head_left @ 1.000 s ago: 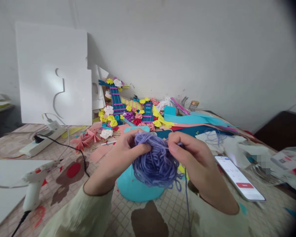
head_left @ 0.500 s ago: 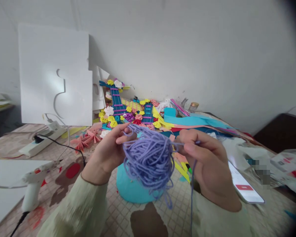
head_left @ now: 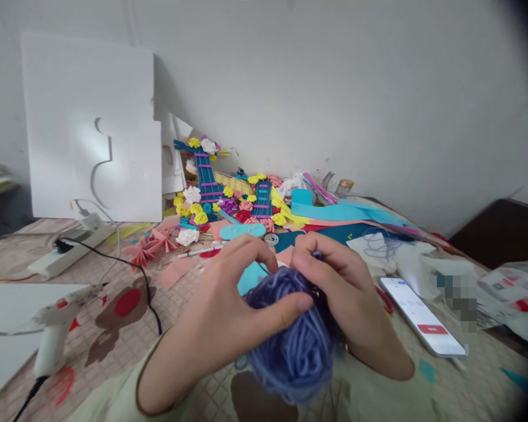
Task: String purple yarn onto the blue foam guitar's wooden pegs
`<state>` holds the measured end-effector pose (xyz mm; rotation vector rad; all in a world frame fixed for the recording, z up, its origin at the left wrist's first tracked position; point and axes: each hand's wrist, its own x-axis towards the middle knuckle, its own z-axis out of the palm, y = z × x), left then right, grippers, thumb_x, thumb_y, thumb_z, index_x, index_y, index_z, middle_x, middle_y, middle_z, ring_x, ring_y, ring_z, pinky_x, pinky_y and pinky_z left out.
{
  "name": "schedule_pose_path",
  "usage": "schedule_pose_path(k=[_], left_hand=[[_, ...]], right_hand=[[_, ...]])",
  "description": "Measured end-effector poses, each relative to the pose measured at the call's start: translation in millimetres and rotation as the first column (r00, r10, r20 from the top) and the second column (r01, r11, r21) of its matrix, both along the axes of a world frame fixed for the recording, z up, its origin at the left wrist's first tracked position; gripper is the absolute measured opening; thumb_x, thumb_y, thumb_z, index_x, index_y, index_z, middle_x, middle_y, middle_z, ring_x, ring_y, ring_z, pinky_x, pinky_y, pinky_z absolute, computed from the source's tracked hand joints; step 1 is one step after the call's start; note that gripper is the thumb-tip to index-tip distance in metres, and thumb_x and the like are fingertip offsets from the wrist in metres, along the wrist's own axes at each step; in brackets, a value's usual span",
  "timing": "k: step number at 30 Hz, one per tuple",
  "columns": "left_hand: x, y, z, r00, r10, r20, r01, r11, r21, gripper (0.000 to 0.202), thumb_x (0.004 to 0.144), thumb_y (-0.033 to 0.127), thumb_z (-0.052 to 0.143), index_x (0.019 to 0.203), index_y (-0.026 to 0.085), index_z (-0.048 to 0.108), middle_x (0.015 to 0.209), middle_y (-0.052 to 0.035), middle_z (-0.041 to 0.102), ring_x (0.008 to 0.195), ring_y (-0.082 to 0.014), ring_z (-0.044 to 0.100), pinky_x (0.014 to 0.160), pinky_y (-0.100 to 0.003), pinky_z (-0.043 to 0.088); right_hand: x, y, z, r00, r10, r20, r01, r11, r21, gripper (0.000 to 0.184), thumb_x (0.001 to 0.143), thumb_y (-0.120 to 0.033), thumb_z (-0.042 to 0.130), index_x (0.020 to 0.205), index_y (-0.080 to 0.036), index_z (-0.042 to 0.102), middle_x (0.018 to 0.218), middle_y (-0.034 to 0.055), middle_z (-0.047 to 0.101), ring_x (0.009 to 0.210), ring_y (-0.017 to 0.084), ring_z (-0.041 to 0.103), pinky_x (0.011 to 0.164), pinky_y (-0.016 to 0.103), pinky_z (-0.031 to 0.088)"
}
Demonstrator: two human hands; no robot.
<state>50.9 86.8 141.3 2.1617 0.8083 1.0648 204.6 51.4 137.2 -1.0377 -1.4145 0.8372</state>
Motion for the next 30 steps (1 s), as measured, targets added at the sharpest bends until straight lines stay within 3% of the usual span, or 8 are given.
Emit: schedule_pose_path(k=[5, 9, 14, 20, 23, 27, 30], left_hand=[[3, 2, -2.9, 0.986, -0.076, -0.148, 0.068, 0.996, -0.054, 0.029, 0.070, 0.040, 0.065, 0.088, 0.021, 0.054, 0.083, 0.0006, 0.060, 0.075, -0.0160, 0.053, 0.066, -0.025, 0.038], [2, 9, -0.6, 0.987, -0.149, -0.058, 0.146, 0.988, -0.050, 0.009, 0.082, 0.025, 0.051, 0.079, 0.019, 0.057, 0.081, -0.0001, 0.060, 0.078, -0.0147, 0.054, 0.072, -0.025, 0.039], [3, 11, -2.9, 0.996, -0.087, 0.033, 0.089, 0.995, -0.052, 0.015, 0.085, 0.025, 0.046, 0.076, 0.019, 0.056, 0.079, -0.0011, 0.058, 0.078, -0.0151, 0.053, 0.074, -0.025, 0.038], [-5, 16, -4.5, 0.991, 0.047, 0.124, -0.033, 0.993, -0.109, 0.016, 0.087, 0.033, 0.044, 0.082, 0.020, 0.052, 0.079, 0.0001, 0.051, 0.075, -0.0139, 0.047, 0.065, -0.024, 0.034], [-5, 20, -5.8, 0.983, 0.062, 0.174, -0.051, 0.997, -0.066, 0.011, 0.086, 0.030, 0.047, 0.082, 0.020, 0.053, 0.080, 0.0000, 0.050, 0.078, -0.0137, 0.047, 0.071, -0.024, 0.034], [-1, 17, -5.6, 0.962, 0.044, 0.271, -0.052, 0.998, 0.022, 0.008, 0.077, 0.020, 0.058, 0.082, 0.022, 0.053, 0.085, -0.0003, 0.053, 0.084, -0.0156, 0.048, 0.075, -0.026, 0.035], [-2, 6, -1.6, 0.980, 0.004, 0.200, -0.017, 0.998, 0.062, 0.008, 0.081, 0.018, 0.051, 0.075, 0.022, 0.053, 0.076, 0.0005, 0.054, 0.074, -0.0142, 0.048, 0.069, -0.026, 0.036]], right_hand=[[-2, 1, -1.7, 0.997, 0.010, -0.070, -0.012, 1.000, -0.026, 0.025, 0.085, -0.030, 0.049, 0.064, -0.018, 0.043, 0.066, -0.0015, 0.046, 0.062, 0.011, 0.042, 0.053, 0.024, 0.032], [1, 1, -0.8, 0.984, 0.045, -0.170, -0.045, 0.999, -0.001, 0.025, 0.083, -0.029, 0.050, 0.062, -0.019, 0.041, 0.062, -0.0022, 0.039, 0.061, 0.011, 0.041, 0.057, 0.026, 0.035], [3, -1, 1.4, 0.961, 0.058, -0.271, -0.041, 0.997, 0.068, 0.024, 0.081, -0.024, 0.049, 0.059, -0.019, 0.041, 0.059, -0.0027, 0.033, 0.058, 0.011, 0.037, 0.057, 0.027, 0.034], [3, -2, 3.3, 0.912, -0.076, -0.402, 0.130, 0.985, 0.111, 0.025, 0.079, -0.020, 0.051, 0.056, -0.018, 0.040, 0.056, -0.0031, 0.028, 0.052, 0.010, 0.028, 0.050, 0.025, 0.026], [2, -1, 2.6, 0.917, -0.050, -0.397, 0.116, 0.983, 0.145, 0.025, 0.079, -0.021, 0.050, 0.057, -0.018, 0.040, 0.056, -0.0031, 0.028, 0.052, 0.010, 0.028, 0.049, 0.025, 0.024], [-2, 2, -1.3, 0.962, -0.058, -0.266, 0.102, 0.983, 0.154, 0.025, 0.082, -0.023, 0.051, 0.059, -0.018, 0.042, 0.059, -0.0027, 0.035, 0.056, 0.010, 0.033, 0.052, 0.026, 0.027], [-7, 3, -3.2, 0.979, -0.104, -0.173, 0.126, 0.985, 0.121, 0.026, 0.083, -0.026, 0.051, 0.060, -0.018, 0.042, 0.058, -0.0038, 0.035, 0.054, 0.008, 0.031, 0.049, 0.023, 0.026]])
